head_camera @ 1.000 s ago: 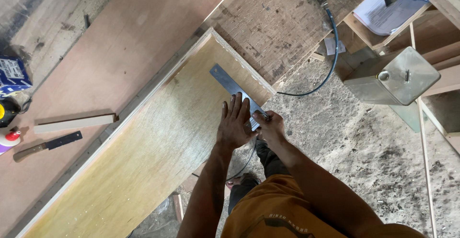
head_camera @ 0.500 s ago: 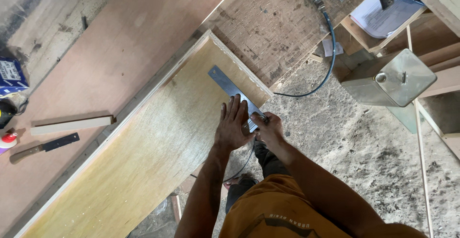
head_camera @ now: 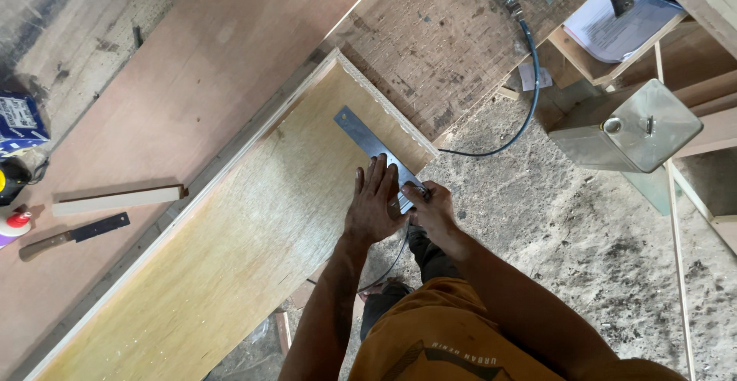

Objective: The person uses a try square and a pencil to mark lines on a long wooden board. The person aligns the square against the edge of the wood and draws several reference lines along its length.

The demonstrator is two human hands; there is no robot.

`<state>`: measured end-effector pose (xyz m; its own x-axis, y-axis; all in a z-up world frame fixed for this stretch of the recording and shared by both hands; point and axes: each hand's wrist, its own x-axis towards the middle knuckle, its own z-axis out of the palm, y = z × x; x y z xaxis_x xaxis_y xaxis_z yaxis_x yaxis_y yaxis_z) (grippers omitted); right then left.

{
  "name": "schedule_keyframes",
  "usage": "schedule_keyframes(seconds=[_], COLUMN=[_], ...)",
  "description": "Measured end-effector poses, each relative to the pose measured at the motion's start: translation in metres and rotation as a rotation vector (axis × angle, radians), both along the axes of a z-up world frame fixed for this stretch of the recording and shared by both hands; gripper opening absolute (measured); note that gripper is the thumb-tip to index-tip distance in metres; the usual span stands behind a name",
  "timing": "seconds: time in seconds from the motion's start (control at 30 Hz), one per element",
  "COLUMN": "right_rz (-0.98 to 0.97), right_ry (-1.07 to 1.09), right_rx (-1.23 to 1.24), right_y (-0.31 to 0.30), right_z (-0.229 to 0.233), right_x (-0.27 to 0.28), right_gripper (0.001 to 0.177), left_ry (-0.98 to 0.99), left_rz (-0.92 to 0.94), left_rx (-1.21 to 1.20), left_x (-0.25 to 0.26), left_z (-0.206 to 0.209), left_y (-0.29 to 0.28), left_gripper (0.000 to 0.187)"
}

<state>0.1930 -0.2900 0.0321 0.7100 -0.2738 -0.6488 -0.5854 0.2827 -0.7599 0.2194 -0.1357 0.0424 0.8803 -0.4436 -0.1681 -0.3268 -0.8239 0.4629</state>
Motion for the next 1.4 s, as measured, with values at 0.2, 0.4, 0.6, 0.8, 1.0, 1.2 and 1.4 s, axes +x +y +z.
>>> schedule_keyframes(seconds=[0.2,0.4,0.6,0.8,1.0,1.2,1.4], right_rz=[-0.013,0.011,0.137,0.417,0.355,0.374,0.421], right_ry=[-0.006,-0.007,0.021,0.085,-0.595,-0.746,-0.718], right_rx=[0.045,0.031,-0.075,-0.569,-0.381,-0.563,-0.591], right_y=[-0.001,-0.003,-0.008,-0.055,-0.056,0.006,0.034], right_z=[-0.034,-0.024,-0.045,0.089,0.081,0.047,0.029], right_x=[-0.005,-0.001,-0.008,-0.009,-0.001,0.097,0.148], right_gripper=[0.037,0.036,0.042,0.06,0.025,0.015,0.015], left_ry=[0.01,-0.037,-0.061,-0.17,-0.215,-0.23,-0.23], left_rz=[-0.007,0.0,0.009,0.019,0.025,0.052,0.072], left_rx=[-0.036,-0.038,-0.038,-0.116,-0.123,-0.115,-0.148], left_x=[0.0,0.0,0.0,-0.003,-0.004,-0.006,-0.006], left_z=[-0.007,-0.006,-0.004,-0.002,-0.007,-0.01,-0.039], left_y=[0.003,0.002,-0.001,-0.001,0.0,-0.003,-0.004], left_gripper=[0.115,0.112,0.113,0.108,0.11,0.111,0.114])
